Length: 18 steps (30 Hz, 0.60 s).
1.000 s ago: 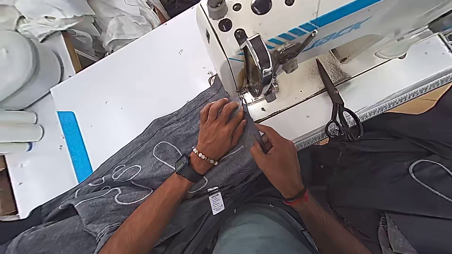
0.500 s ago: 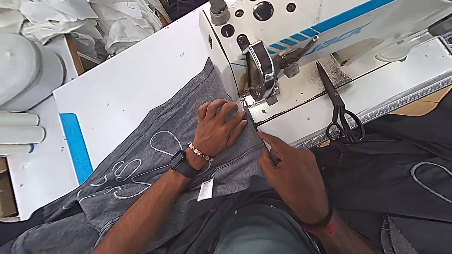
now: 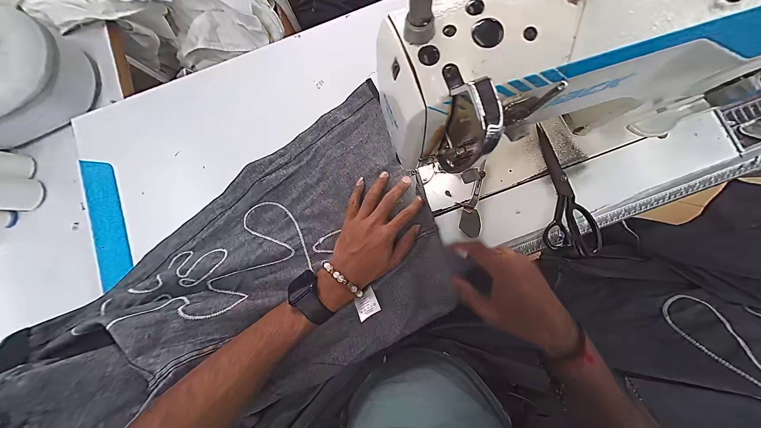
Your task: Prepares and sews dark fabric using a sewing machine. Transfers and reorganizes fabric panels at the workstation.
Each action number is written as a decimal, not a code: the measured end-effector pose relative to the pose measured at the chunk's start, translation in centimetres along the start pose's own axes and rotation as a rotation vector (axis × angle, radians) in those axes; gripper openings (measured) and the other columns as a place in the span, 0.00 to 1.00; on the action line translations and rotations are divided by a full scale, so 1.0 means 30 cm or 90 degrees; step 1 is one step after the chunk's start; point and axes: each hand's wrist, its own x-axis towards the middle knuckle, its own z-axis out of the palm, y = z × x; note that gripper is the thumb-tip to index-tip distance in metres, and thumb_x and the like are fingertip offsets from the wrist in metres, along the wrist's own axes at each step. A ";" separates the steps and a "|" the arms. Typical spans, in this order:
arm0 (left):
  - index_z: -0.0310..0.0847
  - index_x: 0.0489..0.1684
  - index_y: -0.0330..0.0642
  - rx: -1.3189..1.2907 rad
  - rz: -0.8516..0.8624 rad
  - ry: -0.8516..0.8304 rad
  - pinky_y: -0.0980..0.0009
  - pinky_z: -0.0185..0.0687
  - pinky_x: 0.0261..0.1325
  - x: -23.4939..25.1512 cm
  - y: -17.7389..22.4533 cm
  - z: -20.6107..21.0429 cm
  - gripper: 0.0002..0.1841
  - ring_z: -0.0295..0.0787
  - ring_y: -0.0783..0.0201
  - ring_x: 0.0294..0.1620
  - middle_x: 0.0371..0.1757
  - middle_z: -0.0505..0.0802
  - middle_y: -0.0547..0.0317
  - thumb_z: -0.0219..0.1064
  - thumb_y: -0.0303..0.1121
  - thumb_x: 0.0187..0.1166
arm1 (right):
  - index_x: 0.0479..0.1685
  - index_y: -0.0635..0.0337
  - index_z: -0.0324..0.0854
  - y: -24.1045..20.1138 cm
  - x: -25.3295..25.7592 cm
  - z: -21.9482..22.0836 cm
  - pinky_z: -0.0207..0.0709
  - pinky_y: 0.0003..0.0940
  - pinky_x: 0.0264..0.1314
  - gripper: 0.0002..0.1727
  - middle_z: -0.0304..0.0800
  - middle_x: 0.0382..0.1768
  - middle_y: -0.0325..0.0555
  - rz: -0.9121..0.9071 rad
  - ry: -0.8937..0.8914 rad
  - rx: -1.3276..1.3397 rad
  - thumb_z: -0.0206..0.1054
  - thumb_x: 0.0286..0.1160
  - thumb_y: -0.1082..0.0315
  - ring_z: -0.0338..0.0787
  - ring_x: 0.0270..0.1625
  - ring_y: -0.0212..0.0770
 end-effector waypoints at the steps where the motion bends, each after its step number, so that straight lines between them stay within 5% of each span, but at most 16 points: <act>1: 0.81 0.78 0.64 0.007 -0.009 0.009 0.36 0.40 0.93 0.000 0.017 0.009 0.24 0.53 0.47 0.95 0.90 0.71 0.59 0.53 0.55 0.88 | 0.63 0.49 0.86 -0.018 -0.057 0.021 0.83 0.50 0.33 0.22 0.93 0.31 0.39 -0.042 0.002 0.011 0.67 0.71 0.54 0.90 0.31 0.44; 5: 0.88 0.69 0.60 0.021 -0.007 0.043 0.37 0.47 0.92 0.000 0.033 0.016 0.20 0.60 0.46 0.92 0.86 0.78 0.61 0.55 0.49 0.88 | 0.40 0.52 0.84 -0.086 -0.206 0.204 0.74 0.35 0.15 0.08 0.84 0.30 0.42 -0.168 -0.065 -0.178 0.60 0.75 0.74 0.82 0.20 0.41; 8: 0.90 0.62 0.54 0.015 -0.009 0.078 0.46 0.61 0.87 0.023 0.007 -0.013 0.17 0.73 0.56 0.85 0.76 0.87 0.65 0.55 0.44 0.88 | 0.50 0.57 0.87 -0.102 -0.177 0.219 0.84 0.53 0.29 0.11 0.90 0.39 0.54 -0.104 -0.426 -0.130 0.68 0.69 0.71 0.92 0.34 0.55; 9: 0.89 0.61 0.53 0.018 -0.010 0.083 0.49 0.65 0.84 0.032 -0.002 -0.023 0.17 0.77 0.58 0.82 0.73 0.89 0.65 0.55 0.43 0.88 | 0.50 0.54 0.88 -0.107 -0.137 0.188 0.84 0.58 0.35 0.10 0.92 0.40 0.52 -0.102 -0.458 -0.055 0.68 0.73 0.66 0.93 0.40 0.55; 11: 0.88 0.66 0.52 0.019 -0.006 0.086 0.52 0.69 0.78 0.050 -0.018 -0.036 0.18 0.80 0.59 0.78 0.70 0.91 0.64 0.56 0.41 0.88 | 0.44 0.49 0.91 -0.123 -0.059 0.140 0.88 0.47 0.40 0.11 0.94 0.38 0.39 -0.104 -0.197 0.074 0.62 0.81 0.59 0.94 0.40 0.41; 14: 0.86 0.69 0.53 0.027 -0.003 0.086 0.52 0.70 0.75 0.058 -0.027 -0.033 0.18 0.81 0.59 0.76 0.72 0.89 0.63 0.57 0.42 0.88 | 0.54 0.57 0.90 -0.134 0.110 0.107 0.87 0.36 0.36 0.14 0.92 0.40 0.43 0.015 0.228 0.028 0.61 0.85 0.63 0.91 0.37 0.37; 18: 0.86 0.70 0.54 0.044 0.001 0.077 0.51 0.68 0.75 0.060 -0.031 -0.024 0.18 0.78 0.59 0.77 0.75 0.87 0.65 0.56 0.43 0.88 | 0.54 0.48 0.90 -0.101 0.227 0.136 0.80 0.42 0.27 0.15 0.91 0.34 0.35 0.161 0.231 -0.014 0.68 0.81 0.51 0.87 0.28 0.37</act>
